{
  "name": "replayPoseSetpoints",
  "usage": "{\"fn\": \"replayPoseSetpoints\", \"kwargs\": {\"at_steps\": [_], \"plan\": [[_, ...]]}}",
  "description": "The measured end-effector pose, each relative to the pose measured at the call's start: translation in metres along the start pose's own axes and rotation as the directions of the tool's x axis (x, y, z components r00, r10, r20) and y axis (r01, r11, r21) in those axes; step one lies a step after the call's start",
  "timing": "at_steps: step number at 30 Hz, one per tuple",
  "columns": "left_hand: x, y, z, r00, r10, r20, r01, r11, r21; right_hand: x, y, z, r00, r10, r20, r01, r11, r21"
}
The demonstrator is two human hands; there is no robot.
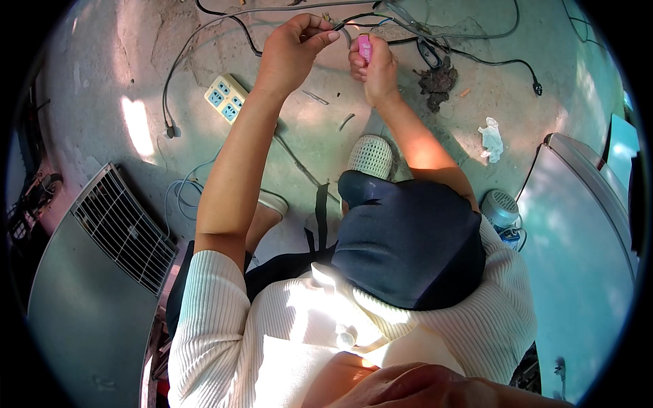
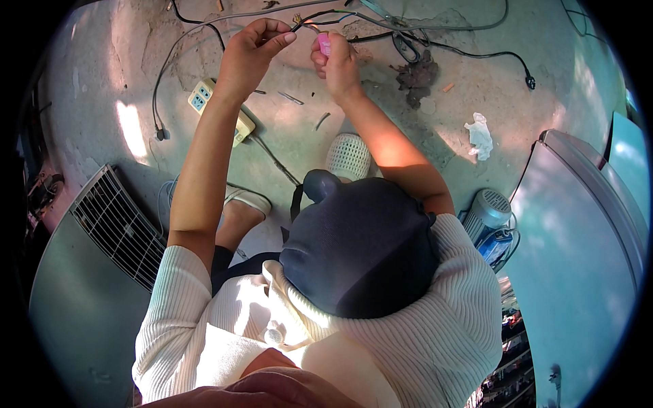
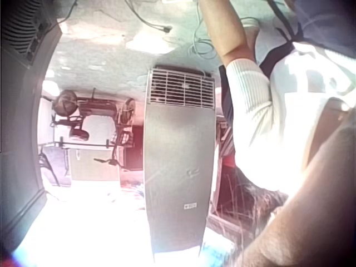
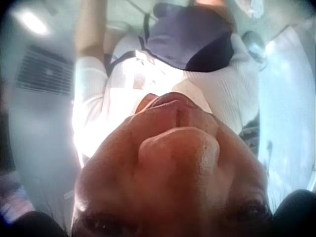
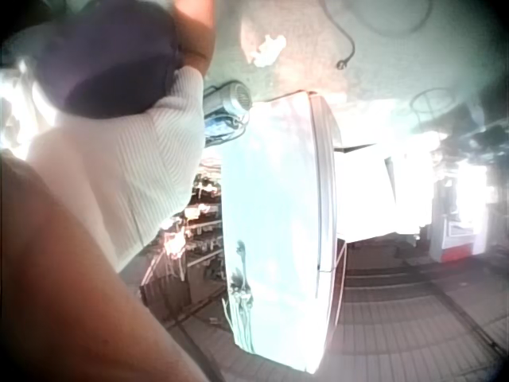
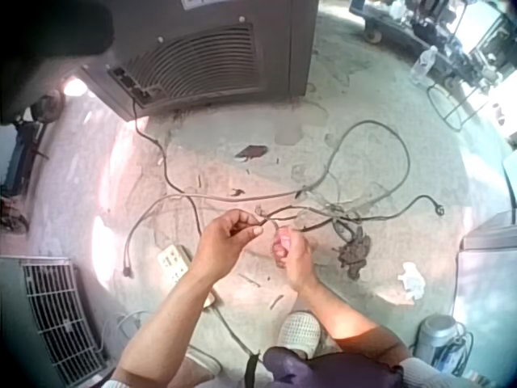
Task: The person strips and connects electrical wires using a lighter to heat-shrink or melt insulation, then organizes the wires near an appliance unit.
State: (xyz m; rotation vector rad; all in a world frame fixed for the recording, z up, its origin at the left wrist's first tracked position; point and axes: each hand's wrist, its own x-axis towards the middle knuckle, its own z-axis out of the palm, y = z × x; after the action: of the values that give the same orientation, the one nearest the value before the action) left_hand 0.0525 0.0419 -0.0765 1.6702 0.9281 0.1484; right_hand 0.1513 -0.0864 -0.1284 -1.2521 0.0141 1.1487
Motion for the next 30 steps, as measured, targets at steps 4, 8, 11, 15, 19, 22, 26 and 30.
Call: {"fn": "replayPoseSetpoints", "kwargs": {"at_steps": [4, 8, 11, 15, 19, 22, 26, 30], "plan": [[0.0020, -0.0054, 0.0006, 1.000, 0.013, -0.003, -0.013, 1.000, 0.006, 0.0009, 0.0011, -0.0046, 1.000, -0.017, -0.003, 0.017, 1.000, -0.002], [0.0012, -0.0033, 0.0005, 1.000, 0.000, -0.005, 0.000, 1.000, 0.020, -0.0017, 0.0010, -0.0031, 1.000, -0.023, 0.001, 0.023, 1.000, -0.012], [0.0012, -0.0032, 0.0008, 1.000, 0.000, -0.006, 0.000, 1.000, 0.012, -0.0035, -0.0014, -0.0019, 1.000, -0.017, -0.003, 0.017, 1.000, 0.001], [0.0022, -0.0060, 0.0012, 1.000, 0.002, -0.002, -0.002, 1.000, 0.000, -0.0016, 0.0015, -0.0053, 1.000, -0.023, -0.011, 0.023, 1.000, 0.019], [0.0010, -0.0031, 0.0012, 1.000, -0.004, -0.002, 0.004, 1.000, 0.004, -0.0014, 0.0012, -0.0068, 1.000, -0.030, 0.000, 0.030, 1.000, 0.009], [0.0004, -0.0023, 0.0008, 1.000, -0.009, -0.001, 0.009, 1.000, 0.005, -0.0028, 0.0011, -0.0046, 1.000, -0.028, -0.008, 0.028, 1.000, 0.003], [0.0008, -0.0029, 0.0006, 1.000, -0.012, 0.001, 0.012, 1.000, 0.002, -0.0033, 0.0015, -0.0041, 1.000, -0.028, 0.002, 0.029, 1.000, -0.008], [0.0010, -0.0030, 0.0012, 1.000, -0.009, 0.000, 0.009, 1.000, 0.002, -0.0027, 0.0044, -0.0056, 0.999, -0.033, -0.040, 0.035, 0.999, 0.033]]}}
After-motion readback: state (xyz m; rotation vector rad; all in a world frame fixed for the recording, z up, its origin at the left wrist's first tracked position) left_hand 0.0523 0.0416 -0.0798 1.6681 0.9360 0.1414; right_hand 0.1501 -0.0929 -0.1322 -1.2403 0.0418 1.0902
